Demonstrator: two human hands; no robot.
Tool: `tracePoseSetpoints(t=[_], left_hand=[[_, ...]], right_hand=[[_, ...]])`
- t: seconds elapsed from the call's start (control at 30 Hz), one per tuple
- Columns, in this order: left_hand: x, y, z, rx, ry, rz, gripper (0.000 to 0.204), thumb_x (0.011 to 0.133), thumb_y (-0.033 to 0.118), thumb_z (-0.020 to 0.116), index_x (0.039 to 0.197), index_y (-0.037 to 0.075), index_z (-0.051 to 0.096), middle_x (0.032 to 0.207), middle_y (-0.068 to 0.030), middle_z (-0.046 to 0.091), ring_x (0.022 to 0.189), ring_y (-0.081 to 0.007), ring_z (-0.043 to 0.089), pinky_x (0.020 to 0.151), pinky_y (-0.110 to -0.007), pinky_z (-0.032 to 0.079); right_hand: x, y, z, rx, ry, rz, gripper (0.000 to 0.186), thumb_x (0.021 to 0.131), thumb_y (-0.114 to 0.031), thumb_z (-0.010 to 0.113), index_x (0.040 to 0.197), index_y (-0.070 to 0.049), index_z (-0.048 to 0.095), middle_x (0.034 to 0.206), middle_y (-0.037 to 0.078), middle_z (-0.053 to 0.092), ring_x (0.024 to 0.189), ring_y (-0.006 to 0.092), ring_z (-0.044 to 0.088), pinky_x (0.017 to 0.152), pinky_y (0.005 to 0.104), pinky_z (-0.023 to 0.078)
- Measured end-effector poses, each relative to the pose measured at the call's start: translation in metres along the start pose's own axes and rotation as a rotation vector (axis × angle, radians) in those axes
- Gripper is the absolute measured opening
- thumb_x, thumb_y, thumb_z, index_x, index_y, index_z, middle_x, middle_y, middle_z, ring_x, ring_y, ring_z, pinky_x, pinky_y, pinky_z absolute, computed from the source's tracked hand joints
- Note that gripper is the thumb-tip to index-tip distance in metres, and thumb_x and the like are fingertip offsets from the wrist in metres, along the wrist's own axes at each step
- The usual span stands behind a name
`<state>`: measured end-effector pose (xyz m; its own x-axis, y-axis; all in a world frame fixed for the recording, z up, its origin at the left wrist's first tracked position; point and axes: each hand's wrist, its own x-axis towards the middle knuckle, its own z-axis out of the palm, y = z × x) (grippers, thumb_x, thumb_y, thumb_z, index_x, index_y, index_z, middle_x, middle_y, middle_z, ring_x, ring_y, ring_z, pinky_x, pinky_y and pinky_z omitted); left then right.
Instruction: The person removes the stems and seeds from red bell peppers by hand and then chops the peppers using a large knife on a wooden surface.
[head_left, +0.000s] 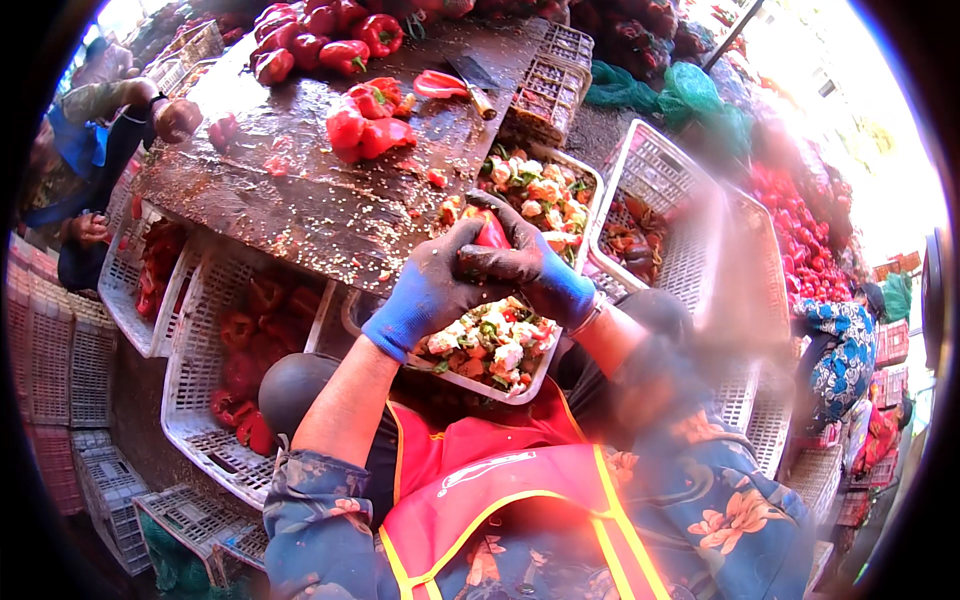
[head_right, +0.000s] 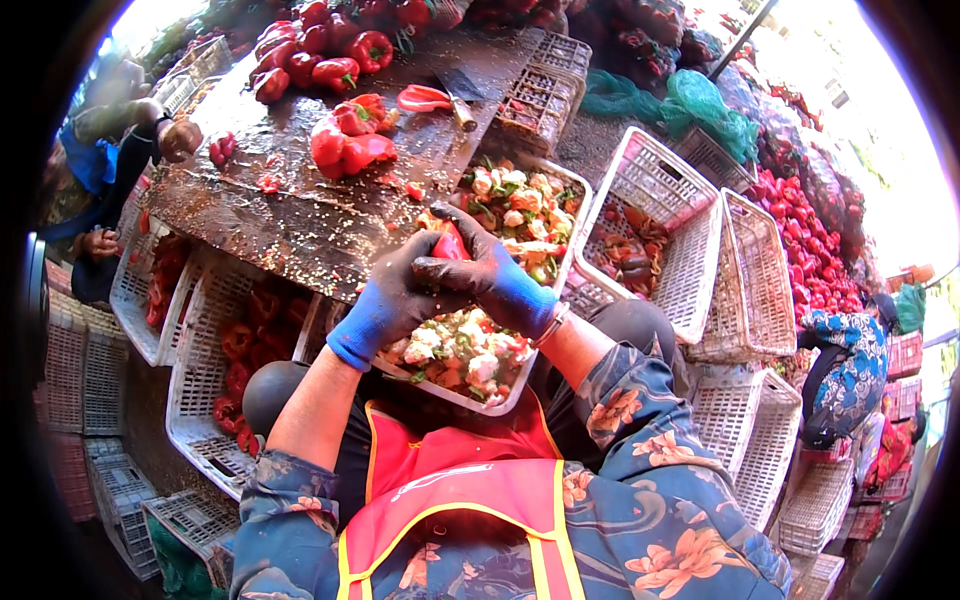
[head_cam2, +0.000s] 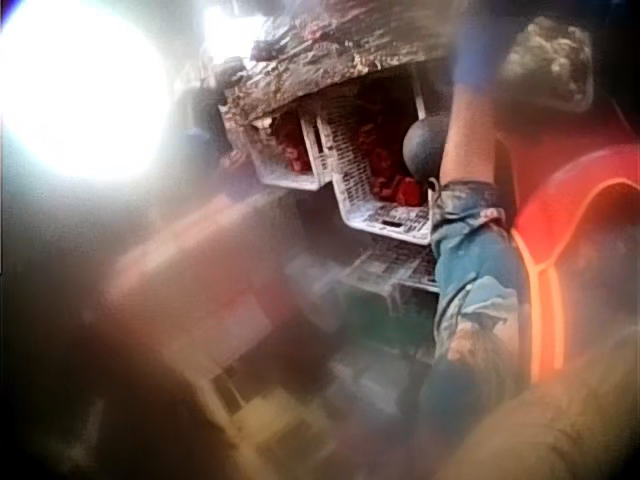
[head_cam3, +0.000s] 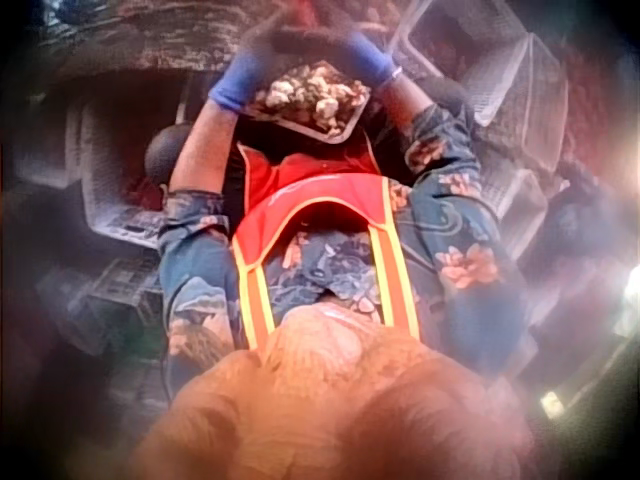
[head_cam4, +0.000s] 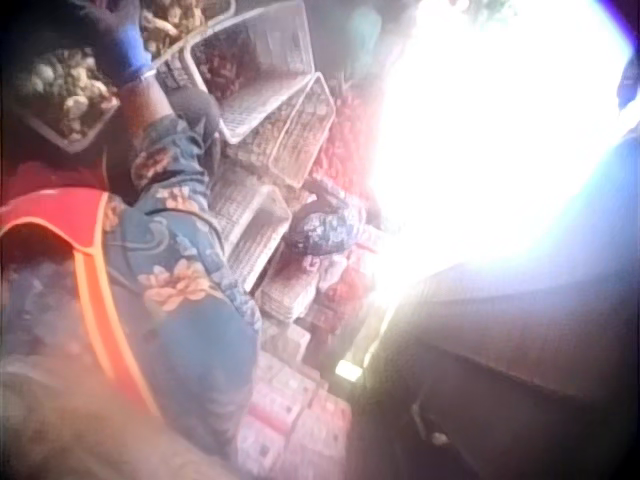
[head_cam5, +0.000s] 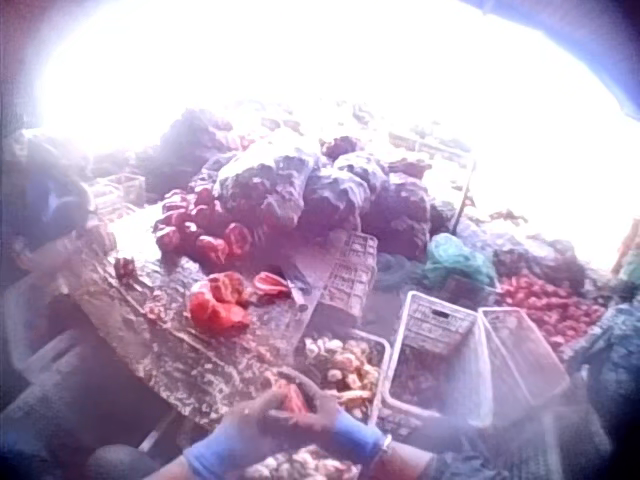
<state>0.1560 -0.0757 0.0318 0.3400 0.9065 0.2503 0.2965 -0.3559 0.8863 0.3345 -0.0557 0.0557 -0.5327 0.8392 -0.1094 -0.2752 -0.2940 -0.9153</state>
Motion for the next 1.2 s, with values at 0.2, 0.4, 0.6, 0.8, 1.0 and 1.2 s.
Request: tracePoseSetpoints(t=[0.2, 0.4, 0.6, 0.8, 1.0, 1.2], left_hand=[[0.003, -0.001, 0.019, 0.341, 0.028, -0.018, 0.074, 0.070, 0.036, 0.094, 0.126, 0.010, 0.053, 0.089, -0.0156, 0.073, 0.084, -0.0386, 0.072, 0.069, -0.044, 0.056], [0.000, -0.006, 0.029, 0.467, 0.128, 0.077, 0.085, 0.069, 0.024, 0.089, 0.142, 0.007, 0.048, 0.089, -0.0167, 0.072, 0.083, -0.0374, 0.071, 0.070, -0.044, 0.055], [0.004, 0.016, 0.029, 0.669, 0.009, 0.136, 0.083, 0.077, 0.027, 0.083, 0.147, 0.001, 0.047, 0.092, -0.0170, 0.072, 0.083, -0.0333, 0.072, 0.074, -0.043, 0.056], [0.020, -0.001, 0.039, -0.401, 0.359, 0.004, 0.037, 0.099, 0.025, 0.071, 0.123, -0.003, 0.065, 0.104, -0.0092, 0.075, 0.095, -0.0105, 0.068, 0.081, -0.028, 0.054], [0.011, -0.011, 0.015, -0.980, 0.427, -0.342, 0.044, 0.104, 0.034, 0.062, 0.141, 0.012, 0.054, 0.092, 0.0014, 0.063, 0.080, -0.0088, 0.066, 0.063, -0.027, 0.057], [-0.002, -0.010, 0.013, -0.873, 0.288, -0.313, 0.046, 0.101, 0.018, 0.064, 0.143, 0.008, 0.049, 0.117, -0.0063, 0.069, 0.086, -0.0156, 0.071, 0.072, -0.028, 0.058]], right_hand=[[-0.004, 0.012, -0.017, -0.019, 0.006, -0.023, 0.067, 0.086, -0.013, 0.074, 0.147, -0.007, 0.046, 0.122, 0.004, 0.061, 0.109, 0.0141, 0.062, 0.095, 0.0322, 0.053], [-0.002, 0.034, -0.013, 0.164, 0.178, -0.094, 0.053, 0.094, -0.012, 0.063, 0.144, -0.005, 0.049, 0.116, 0.005, 0.065, 0.104, 0.0144, 0.065, 0.091, 0.0300, 0.055], [-0.007, 0.053, -0.029, -0.989, 0.312, -0.749, 0.047, 0.083, 0.000, 0.070, 0.129, -0.001, 0.063, 0.133, 0.019, 0.060, 0.127, 0.0313, 0.059, 0.106, 0.0379, 0.048], [-0.013, 0.088, -0.009, 0.260, 0.256, -0.223, 0.046, 0.098, -0.017, 0.066, 0.141, -0.006, 0.053, 0.125, 0.009, 0.067, 0.108, 0.0185, 0.067, 0.088, 0.0336, 0.057], [-0.009, 0.044, -0.043, 0.290, 0.433, -0.201, 0.035, 0.100, -0.011, 0.060, 0.135, -0.008, 0.055, 0.125, 0.015, 0.067, 0.107, 0.0259, 0.070, 0.090, 0.0405, 0.062], [0.015, -0.028, 0.012, 0.225, 0.114, -0.413, 0.060, 0.102, -0.017, 0.061, 0.155, -0.009, 0.032, 0.148, 0.017, 0.048, 0.127, 0.0255, 0.059, 0.101, 0.0412, 0.055]])
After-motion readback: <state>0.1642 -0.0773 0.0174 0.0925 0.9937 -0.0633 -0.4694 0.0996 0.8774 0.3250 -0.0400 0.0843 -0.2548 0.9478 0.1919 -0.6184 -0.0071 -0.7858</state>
